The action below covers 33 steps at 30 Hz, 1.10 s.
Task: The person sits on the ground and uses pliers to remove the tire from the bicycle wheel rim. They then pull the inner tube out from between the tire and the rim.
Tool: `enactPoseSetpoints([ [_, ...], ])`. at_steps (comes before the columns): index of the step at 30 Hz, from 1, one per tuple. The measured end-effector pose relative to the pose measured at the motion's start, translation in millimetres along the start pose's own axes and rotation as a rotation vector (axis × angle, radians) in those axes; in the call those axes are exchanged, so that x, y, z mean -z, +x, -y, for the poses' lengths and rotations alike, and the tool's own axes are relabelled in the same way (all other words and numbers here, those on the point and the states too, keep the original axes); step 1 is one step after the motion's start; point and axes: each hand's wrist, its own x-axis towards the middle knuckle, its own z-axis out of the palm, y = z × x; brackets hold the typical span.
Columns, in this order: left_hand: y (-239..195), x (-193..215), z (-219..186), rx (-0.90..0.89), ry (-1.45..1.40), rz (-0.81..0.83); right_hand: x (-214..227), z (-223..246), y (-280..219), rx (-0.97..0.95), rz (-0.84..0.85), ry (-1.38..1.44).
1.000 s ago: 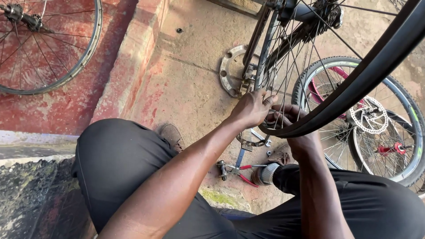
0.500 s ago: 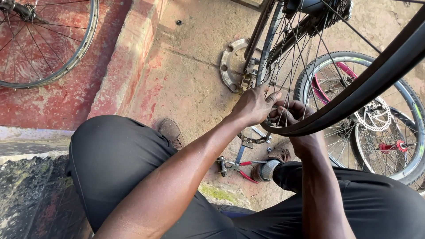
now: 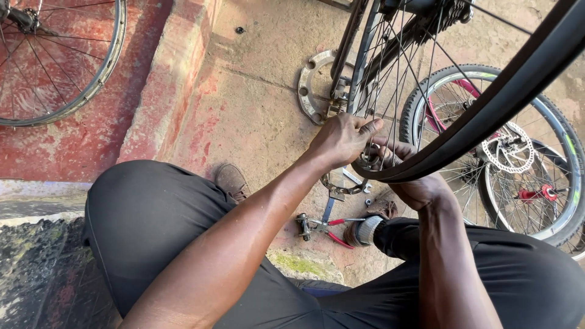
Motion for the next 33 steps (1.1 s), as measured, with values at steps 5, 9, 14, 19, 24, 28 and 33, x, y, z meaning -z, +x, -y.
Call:
enactPoseSetpoints([
  [5, 11, -8, 14, 0.031, -0.063, 0.025, 14, -13, 9, -0.017, 0.061, 0.073],
  [9, 7, -3, 11, -0.008, -0.131, 0.012, -3, -6, 8, -0.006, 0.069, 0.133],
  [14, 10, -3, 13, -0.019, -0.201, 0.003, -8, -11, 15, -0.004, 0.056, 0.115],
  [19, 7, -7, 12, -0.013, -0.074, -0.026, -53, 33, -13, 0.011, -0.112, -0.283],
  [24, 33, -23, 41, 0.108, -0.043, -0.06, -48, 38, -22, 0.163, -0.266, -0.541],
  [28, 3, -3, 9, -0.011, -0.062, -0.013, -32, 40, -21, 0.179, -0.325, -0.464],
  [33, 7, -8, 11, -0.072, 0.127, -0.02, -27, 8, -7, 0.075, -0.184, -0.282],
])
